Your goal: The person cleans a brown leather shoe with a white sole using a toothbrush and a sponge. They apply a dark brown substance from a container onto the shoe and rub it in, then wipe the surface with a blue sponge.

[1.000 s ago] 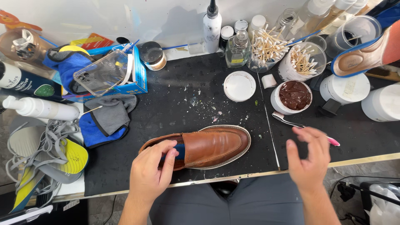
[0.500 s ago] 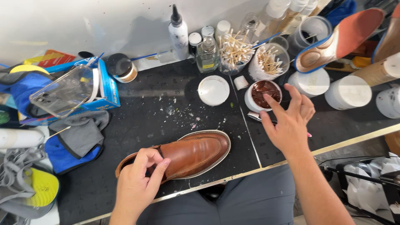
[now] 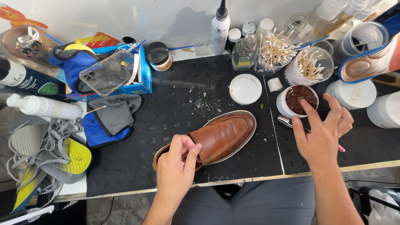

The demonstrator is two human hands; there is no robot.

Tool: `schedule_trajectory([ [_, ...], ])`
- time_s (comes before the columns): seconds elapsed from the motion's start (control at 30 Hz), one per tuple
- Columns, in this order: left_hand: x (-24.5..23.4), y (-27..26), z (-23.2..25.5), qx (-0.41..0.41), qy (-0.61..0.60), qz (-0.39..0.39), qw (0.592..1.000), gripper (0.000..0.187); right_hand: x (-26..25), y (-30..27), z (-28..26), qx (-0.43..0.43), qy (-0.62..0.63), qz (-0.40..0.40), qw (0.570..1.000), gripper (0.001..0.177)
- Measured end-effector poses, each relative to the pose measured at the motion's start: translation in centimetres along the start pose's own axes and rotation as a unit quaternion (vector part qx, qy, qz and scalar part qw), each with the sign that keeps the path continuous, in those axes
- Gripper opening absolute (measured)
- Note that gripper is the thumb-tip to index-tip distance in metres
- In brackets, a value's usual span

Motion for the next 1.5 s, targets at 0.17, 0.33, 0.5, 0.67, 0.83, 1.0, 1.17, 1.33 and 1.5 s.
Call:
schedule_trajectory([
  [0.17, 0.1, 0.1, 0.0, 0.002, 0.016, -0.011, 1.000, 0.018, -1.5, 0.6, -2.0, 0.000, 0.034, 0.020, 0.999, 0.033],
  [0.33, 0.3, 0.2, -0.4, -0.016, 0.023, -0.023, 0.999, 0.017, -2.3, -0.6, -8.4, -0.025, 0.198, 0.021, 0.980, 0.038],
  [0.5, 0.2, 0.2, -0.3, -0.009, 0.021, -0.015, 1.000, 0.017, -1.1, -2.5, -12.0, -0.005, 0.336, -0.007, 0.942, 0.037],
  [0.67, 0.2, 0.2, -0.3, -0.005, 0.028, -0.010, 1.000, 0.018, 0.3, -4.0, -9.9, 0.070, 0.509, 0.015, 0.858, 0.040],
  [0.83, 0.1, 0.1, 0.0, 0.016, 0.022, -0.004, 1.000, 0.017, -0.7, -3.5, -5.3, 0.077, 0.424, 0.129, 0.893, 0.070],
  [1.0, 0.2, -0.1, -0.8, 0.006, 0.011, -0.001, 1.000, 0.016, -0.7, -0.3, -1.2, 0.093, 0.216, 0.126, 0.964, 0.105],
  [1.17, 0.4, 0.1, -1.6, 0.018, 0.018, 0.005, 1.000, 0.018, 0.1, 2.0, 0.4, 0.111, 0.217, 0.074, 0.967, 0.115],
  [1.33, 0.4, 0.0, -4.5, 0.054, 0.050, 0.028, 0.997, 0.019, -1.0, 1.1, 1.3, 0.098, 0.247, 0.080, 0.961, 0.113],
  [1.5, 0.5, 1.1, -11.2, 0.102, -0.001, 0.061, 0.993, 0.026, -3.8, -4.8, 8.7, 0.174, 0.282, 0.221, 0.917, 0.092],
])
Point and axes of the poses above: each hand's wrist, its own y-axis towards the middle knuckle, its own x-axis out of the palm, z = x × y, the point moved 10 cm from there along y, towards the middle knuckle
